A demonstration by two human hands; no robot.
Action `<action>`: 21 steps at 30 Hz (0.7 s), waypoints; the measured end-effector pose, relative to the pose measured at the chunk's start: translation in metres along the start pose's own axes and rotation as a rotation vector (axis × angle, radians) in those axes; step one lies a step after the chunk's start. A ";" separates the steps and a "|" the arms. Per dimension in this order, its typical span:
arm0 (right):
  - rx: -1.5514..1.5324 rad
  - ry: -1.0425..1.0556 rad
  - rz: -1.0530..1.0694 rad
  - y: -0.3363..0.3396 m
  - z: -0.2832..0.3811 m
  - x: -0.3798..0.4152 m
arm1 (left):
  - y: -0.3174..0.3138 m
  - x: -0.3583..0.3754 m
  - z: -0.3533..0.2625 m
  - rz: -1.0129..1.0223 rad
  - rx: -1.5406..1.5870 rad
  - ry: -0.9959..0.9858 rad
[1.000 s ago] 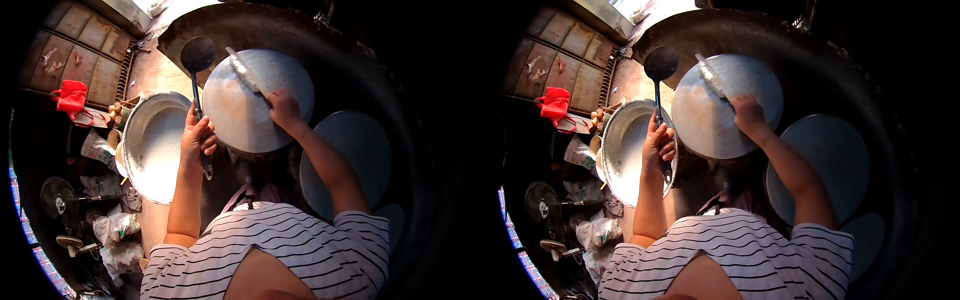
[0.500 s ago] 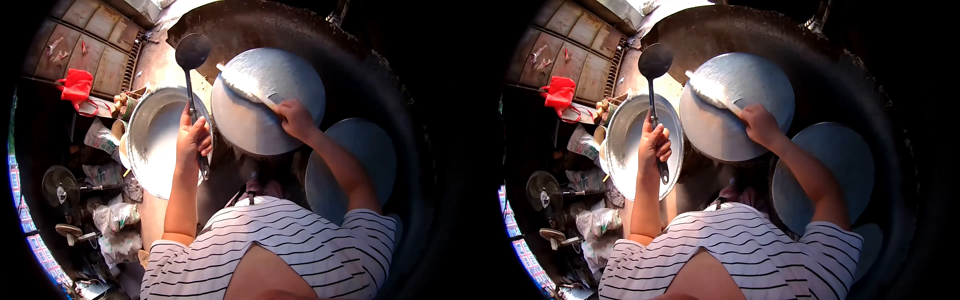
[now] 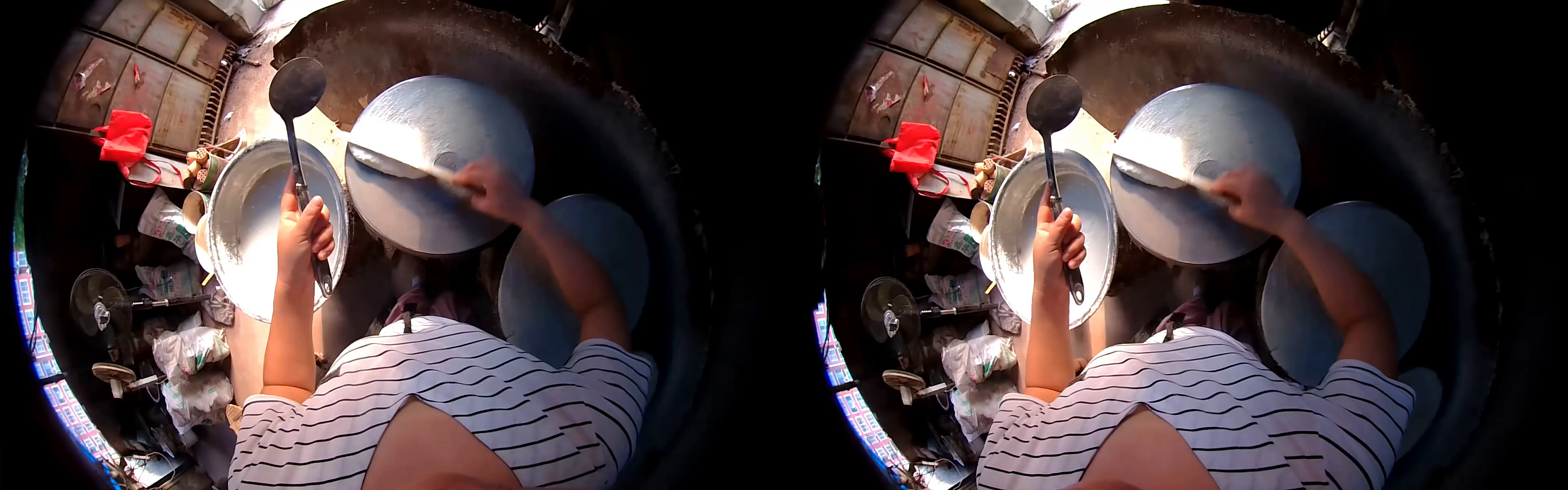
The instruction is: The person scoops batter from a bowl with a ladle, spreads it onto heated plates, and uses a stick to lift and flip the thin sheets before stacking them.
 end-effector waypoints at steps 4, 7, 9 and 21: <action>0.159 -0.017 0.019 0.013 -0.027 -0.040 | -0.002 -0.002 0.004 -0.020 0.025 -0.002; 0.018 0.053 0.082 -0.009 -0.008 -0.012 | 0.000 0.002 0.005 -0.029 0.013 0.016; -0.126 0.011 0.134 -0.003 -0.009 0.004 | 0.006 0.008 0.002 -0.028 -0.024 0.010; -0.297 -0.162 0.339 0.028 -0.016 0.019 | 0.017 0.024 -0.003 0.037 -0.083 -0.019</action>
Point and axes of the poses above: each hand's wrist, its own x-axis away from the middle knuckle, its own y-axis out of the back of the hand, z = x × y, the point moved 7 cm from there along -x, towards the middle knuckle, and after that the axes turned 2 degrees about -x, right-handed, at the moved point
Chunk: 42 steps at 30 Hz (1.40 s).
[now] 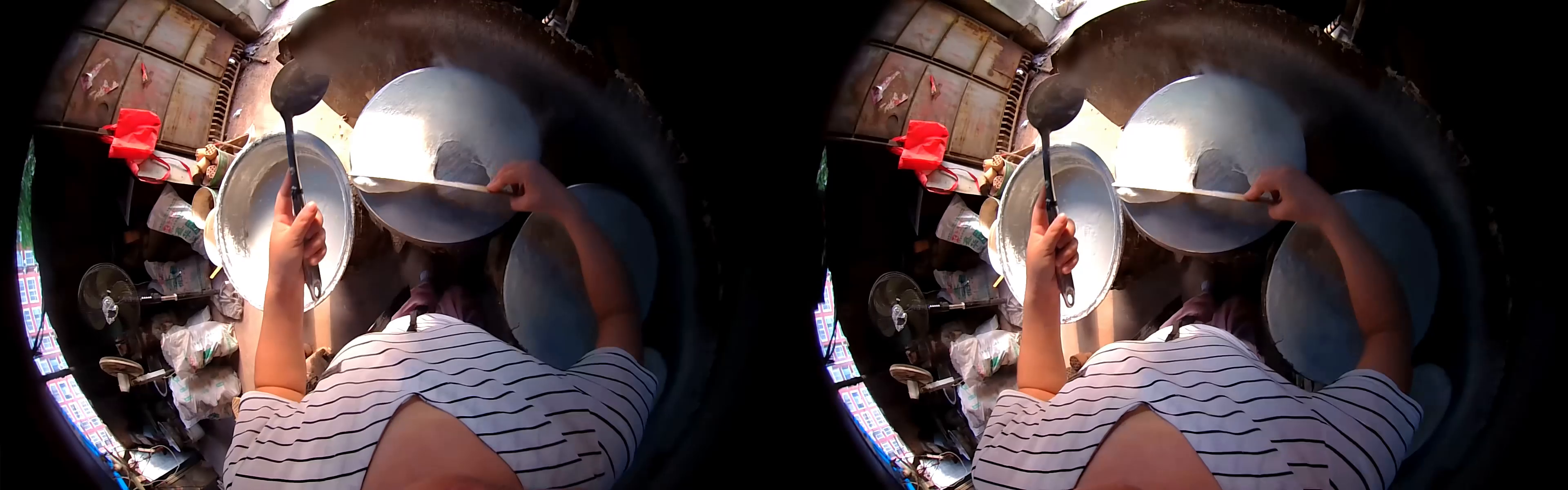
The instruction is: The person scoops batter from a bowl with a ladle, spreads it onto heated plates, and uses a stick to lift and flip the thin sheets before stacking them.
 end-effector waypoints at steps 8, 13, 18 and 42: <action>0.132 0.145 -0.137 -0.009 -0.002 0.043 | -0.023 -0.005 0.006 0.186 0.174 0.013; 0.233 0.102 -0.422 -0.018 -0.017 0.052 | -0.049 -0.019 0.011 0.259 0.383 0.094; 0.371 0.092 -0.356 -0.066 0.042 0.080 | -0.061 -0.008 0.001 0.469 0.463 0.044; -1.317 -0.459 -1.356 -0.340 0.094 0.017 | 0.112 0.051 -0.031 0.713 0.237 0.047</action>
Point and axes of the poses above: each hand's wrist, its own x-axis away from the middle knuckle, its own y-axis out of the back of the hand, z = x × y, the point moved 7 cm from there along -x, towards the middle knuckle, and after that the axes turned 2 degrees about -x, right-handed, at the moved point
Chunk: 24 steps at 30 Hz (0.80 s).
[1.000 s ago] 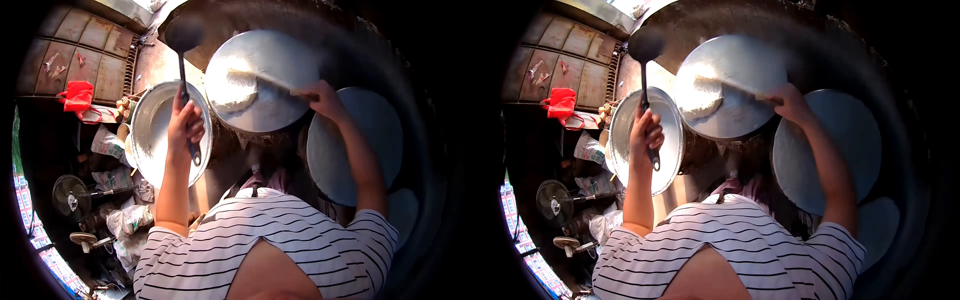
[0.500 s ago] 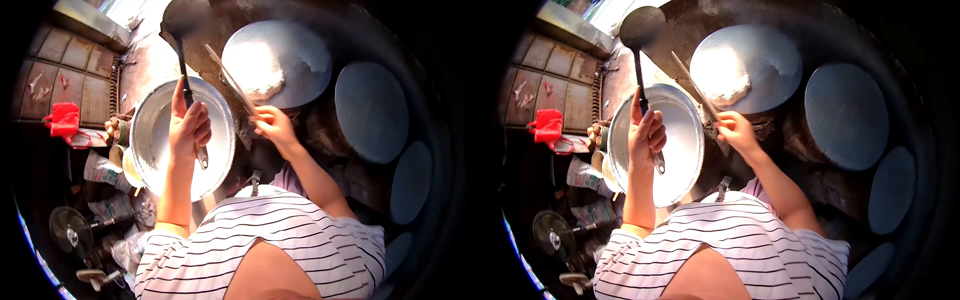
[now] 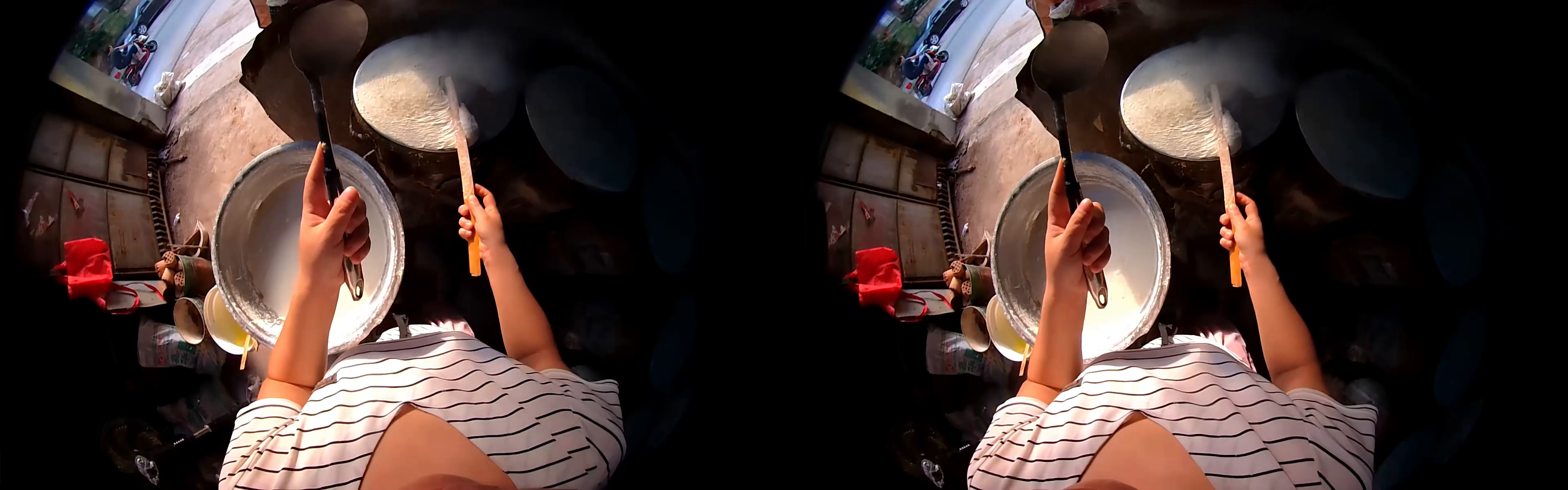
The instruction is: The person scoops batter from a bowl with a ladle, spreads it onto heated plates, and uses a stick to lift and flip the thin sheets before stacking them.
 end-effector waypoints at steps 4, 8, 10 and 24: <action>-0.021 0.119 -0.067 -0.003 0.028 -0.023 | -0.004 0.002 0.002 -0.037 -0.072 0.085; 0.298 0.007 0.004 -0.007 -0.011 0.018 | -0.002 0.002 0.000 -0.003 -0.085 0.051; 0.173 -0.024 -0.073 0.028 -0.002 0.028 | 0.001 0.000 0.002 -0.024 -0.109 0.057; 0.692 0.080 -0.058 0.052 0.125 -0.012 | -0.042 -0.053 0.030 -0.022 -0.185 0.040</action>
Point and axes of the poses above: each hand's wrist, its own x-axis away from the middle knuckle, its own y-axis out of the back of the hand, z = x × y, the point moved 7 cm from there along -x, towards the middle knuckle, and after that the axes turned 2 degrees about -x, right-handed, at the moved point
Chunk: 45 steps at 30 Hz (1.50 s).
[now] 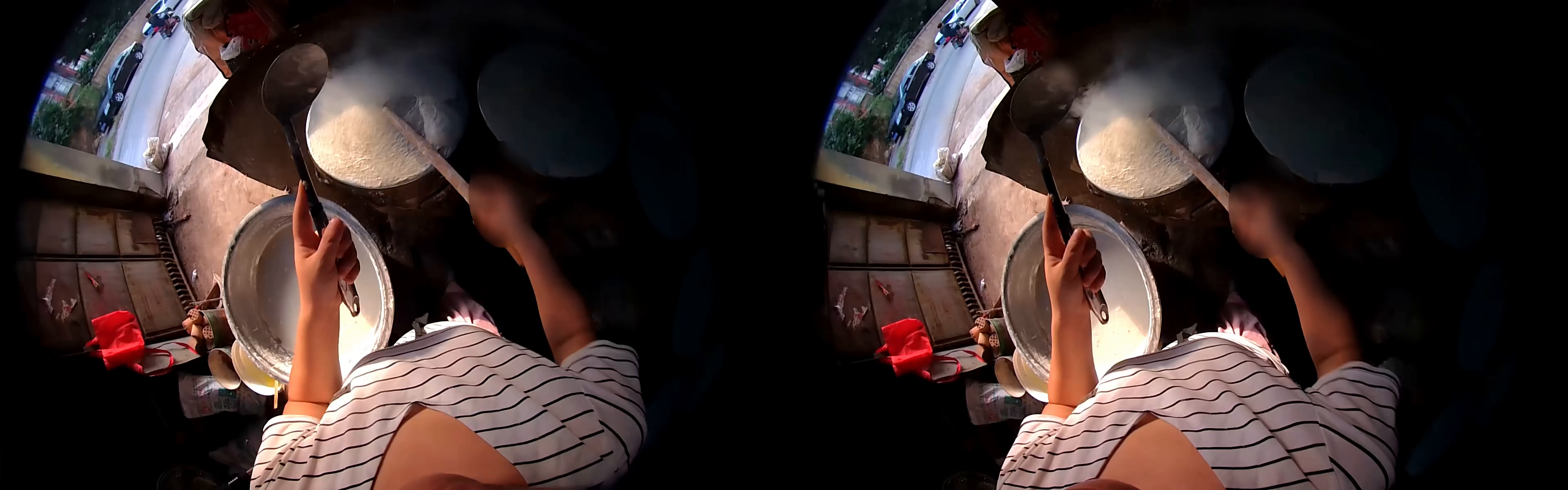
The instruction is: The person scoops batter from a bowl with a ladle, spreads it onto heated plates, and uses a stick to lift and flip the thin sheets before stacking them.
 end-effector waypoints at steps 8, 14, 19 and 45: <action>0.087 0.116 -0.136 0.024 0.032 -0.045 | -0.034 -0.022 0.018 -0.078 -0.052 0.081; -0.368 0.044 0.018 0.022 -0.076 -0.003 | -0.042 -0.038 0.022 -0.067 -0.120 0.108; 0.564 0.554 -0.554 0.033 0.032 -0.086 | -0.058 -0.039 0.033 -0.020 -0.085 0.134; 0.778 0.539 -0.403 -0.013 0.041 -0.068 | -0.047 -0.063 0.035 -0.015 0.042 0.161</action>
Point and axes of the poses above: each hand's wrist, its own x-axis away from the middle knuckle, its own y-axis out of the back of the hand, z = x × y, the point moved 7 cm from there along -x, towards the middle knuckle, and after that the axes turned 2 degrees about -x, right-handed, at the moved point
